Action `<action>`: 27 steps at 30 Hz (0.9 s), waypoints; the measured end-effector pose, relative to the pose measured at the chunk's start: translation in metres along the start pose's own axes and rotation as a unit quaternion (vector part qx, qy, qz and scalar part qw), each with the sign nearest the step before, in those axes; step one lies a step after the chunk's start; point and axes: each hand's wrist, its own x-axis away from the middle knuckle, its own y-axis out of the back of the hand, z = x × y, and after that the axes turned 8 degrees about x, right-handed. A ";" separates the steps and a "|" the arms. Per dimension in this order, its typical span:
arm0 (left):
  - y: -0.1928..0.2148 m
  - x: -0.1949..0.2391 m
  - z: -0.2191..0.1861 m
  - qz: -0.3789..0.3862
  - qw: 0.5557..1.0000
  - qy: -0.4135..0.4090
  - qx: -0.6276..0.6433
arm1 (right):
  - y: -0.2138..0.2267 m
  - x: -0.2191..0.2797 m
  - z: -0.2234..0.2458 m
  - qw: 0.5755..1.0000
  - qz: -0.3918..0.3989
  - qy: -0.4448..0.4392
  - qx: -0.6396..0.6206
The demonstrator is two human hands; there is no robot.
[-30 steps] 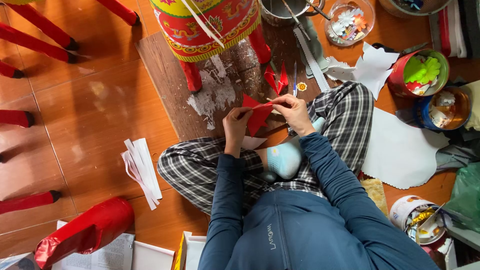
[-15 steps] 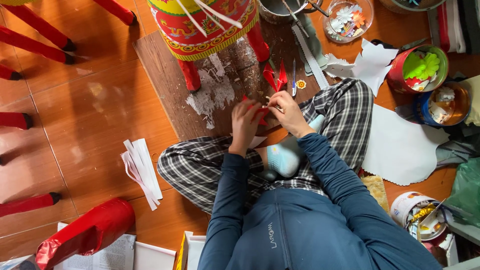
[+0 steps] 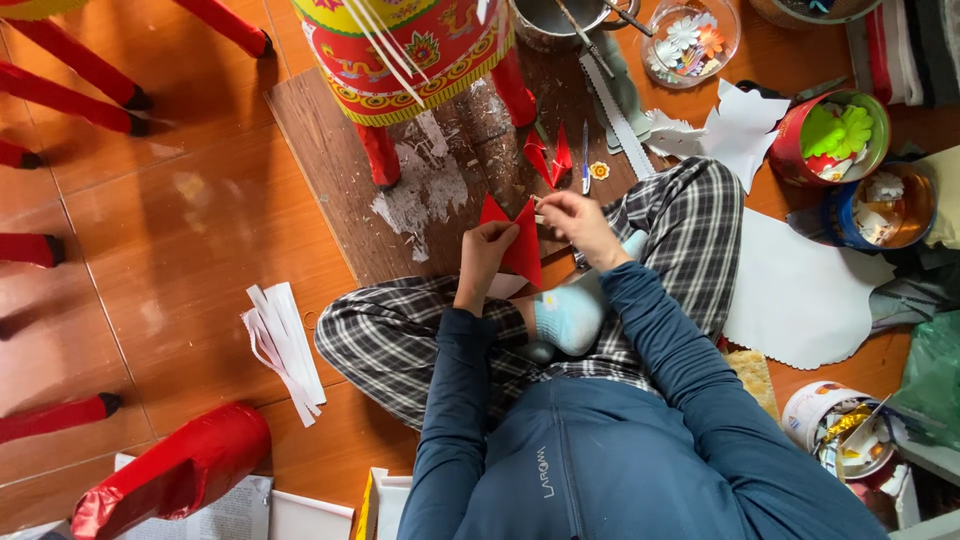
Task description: Decorating a traditional paper lantern by folding and attaching red paper ornaments
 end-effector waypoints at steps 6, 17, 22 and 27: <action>-0.007 0.000 0.012 0.033 0.999 0.017 -0.018 | -0.019 -0.009 -0.034 0.998 -0.027 -0.051 -0.030; -0.020 0.008 -0.007 -0.002 1.000 0.006 0.010 | -0.019 0.002 -0.010 0.997 -0.046 -0.041 -0.054; -0.022 0.011 -0.017 -0.011 1.000 0.003 0.009 | -0.017 0.000 -0.017 0.997 -0.036 -0.034 -0.057; -0.022 0.012 -0.021 -0.018 0.999 0.016 0.024 | -0.018 0.001 -0.013 0.998 -0.027 -0.026 -0.058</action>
